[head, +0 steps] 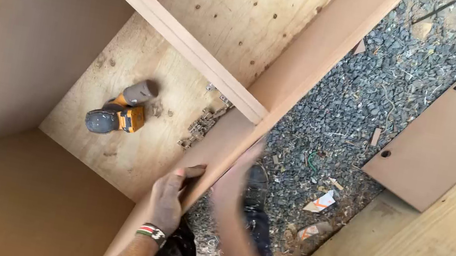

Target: Sanding the edges of a wooden cabinet using a sanding block

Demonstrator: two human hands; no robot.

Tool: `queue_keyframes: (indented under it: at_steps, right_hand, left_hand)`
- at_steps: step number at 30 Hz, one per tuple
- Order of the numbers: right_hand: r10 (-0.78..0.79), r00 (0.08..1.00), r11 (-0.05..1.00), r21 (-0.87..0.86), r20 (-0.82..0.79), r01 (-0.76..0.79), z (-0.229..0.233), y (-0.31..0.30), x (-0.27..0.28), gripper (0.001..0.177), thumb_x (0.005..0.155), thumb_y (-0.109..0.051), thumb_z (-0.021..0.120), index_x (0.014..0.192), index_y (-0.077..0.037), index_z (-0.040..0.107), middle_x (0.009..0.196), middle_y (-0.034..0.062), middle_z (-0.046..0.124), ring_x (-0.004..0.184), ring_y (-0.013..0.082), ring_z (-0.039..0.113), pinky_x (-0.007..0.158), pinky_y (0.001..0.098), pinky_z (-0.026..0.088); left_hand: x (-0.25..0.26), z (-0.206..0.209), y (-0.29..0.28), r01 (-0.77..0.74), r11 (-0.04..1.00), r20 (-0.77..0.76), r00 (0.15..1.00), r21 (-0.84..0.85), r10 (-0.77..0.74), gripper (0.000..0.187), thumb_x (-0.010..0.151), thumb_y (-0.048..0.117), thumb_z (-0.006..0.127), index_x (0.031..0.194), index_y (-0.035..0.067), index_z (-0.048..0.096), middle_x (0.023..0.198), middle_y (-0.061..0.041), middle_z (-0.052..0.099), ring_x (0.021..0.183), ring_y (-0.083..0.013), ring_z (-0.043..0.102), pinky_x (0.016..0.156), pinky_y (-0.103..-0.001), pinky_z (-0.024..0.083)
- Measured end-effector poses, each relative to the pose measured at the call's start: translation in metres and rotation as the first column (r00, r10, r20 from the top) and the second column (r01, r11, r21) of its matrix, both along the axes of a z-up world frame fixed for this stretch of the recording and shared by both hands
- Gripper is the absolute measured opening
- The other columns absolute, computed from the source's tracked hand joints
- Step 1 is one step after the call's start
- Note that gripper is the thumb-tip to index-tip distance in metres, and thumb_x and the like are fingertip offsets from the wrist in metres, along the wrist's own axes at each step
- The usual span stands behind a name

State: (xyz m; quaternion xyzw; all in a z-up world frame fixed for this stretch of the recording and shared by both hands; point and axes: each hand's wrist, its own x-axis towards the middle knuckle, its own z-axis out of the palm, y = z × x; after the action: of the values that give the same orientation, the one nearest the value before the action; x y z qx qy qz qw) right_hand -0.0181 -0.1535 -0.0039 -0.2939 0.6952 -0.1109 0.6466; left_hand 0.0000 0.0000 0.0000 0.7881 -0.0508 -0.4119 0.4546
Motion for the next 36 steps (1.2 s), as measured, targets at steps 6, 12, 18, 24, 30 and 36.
queue_keyframes:
  at_steps: [6,12,18,24,30,36]
  right_hand:
    - [-0.447,0.874,0.728,0.489,-0.193,0.48,-0.022,-0.037,0.013,0.11,0.096,-0.089,0.048,0.181,-0.02,0.039,0.145,0.013,0.065,0.139,0.037,0.07,0.135,0.0523,0.054]
    - [0.366,0.918,0.841,-0.478,0.156,-0.254,0.002,-0.202,-0.047,0.121,0.101,-0.058,0.08,0.186,-0.004,0.014,0.175,0.024,0.053,0.16,0.0312,0.057,0.135,0.0505,0.051]
    - [0.726,0.468,0.025,-0.662,-0.503,-0.749,0.057,-0.206,-0.075,0.047,0.127,-0.033,0.059,0.171,-0.02,0.069,0.154,0.0082,0.084,0.108,0.0211,0.055,0.1,0.0421,0.054]
    - [0.532,-0.103,-0.616,-0.301,-0.84,-0.728,0.023,-0.155,-0.076,0.089,0.096,0.002,0.073,0.18,-0.018,0.055,0.187,0.0054,0.056,0.176,0.0322,0.045,0.146,0.058,0.03]
    - [0.713,-0.348,-0.7,-0.599,-0.608,-0.389,-0.039,0.034,-0.145,0.06,0.111,-0.017,0.059,0.167,0.005,0.066,0.174,0.0266,0.066,0.167,0.0461,0.057,0.145,0.0597,0.037]
    - [0.516,-0.399,-0.555,0.06,-0.758,-0.83,0.001,-0.05,-0.087,0.095,0.097,0.009,0.066,0.182,-0.027,0.046,0.193,0.0007,0.04,0.18,0.0278,0.032,0.149,0.0521,0.018]
  left_hand:
    - [0.004,0.003,-0.004,-0.185,0.981,-0.191,0.962,0.062,0.194,0.069,0.116,0.035,0.037,0.12,-0.002,0.096,0.141,-0.019,0.096,0.137,-0.0318,0.089,0.119,-0.043,0.068]
    - [0.005,-0.008,-0.02,-0.027,0.967,-0.061,0.997,0.255,0.044,0.077,0.115,0.061,0.04,0.123,0.014,0.1,0.14,-0.003,0.097,0.136,-0.02,0.087,0.12,-0.039,0.06]
    - [-0.004,-0.026,-0.029,0.059,0.95,-0.075,0.996,0.307,-0.038,0.078,0.113,0.064,0.036,0.124,0.017,0.097,0.132,0.001,0.098,0.127,-0.0225,0.089,0.11,-0.042,0.064]
    - [-0.012,-0.039,-0.031,-0.246,0.967,0.004,0.969,0.072,0.246,0.088,0.114,0.069,0.034,0.11,0.007,0.097,0.116,-0.014,0.098,0.106,-0.0264,0.094,0.098,-0.04,0.076]
    - [-0.018,-0.002,0.016,-0.839,0.532,0.136,0.517,-0.114,0.845,0.067,0.127,0.044,0.044,0.107,-0.003,0.088,0.09,-0.02,0.088,0.078,-0.0263,0.085,0.074,-0.035,0.067]
    - [-0.036,0.026,0.055,-0.806,0.587,0.173,0.569,-0.077,0.804,0.047,0.13,0.035,0.057,0.112,0.002,0.086,0.095,-0.015,0.086,0.085,-0.0235,0.084,0.081,-0.035,0.067]
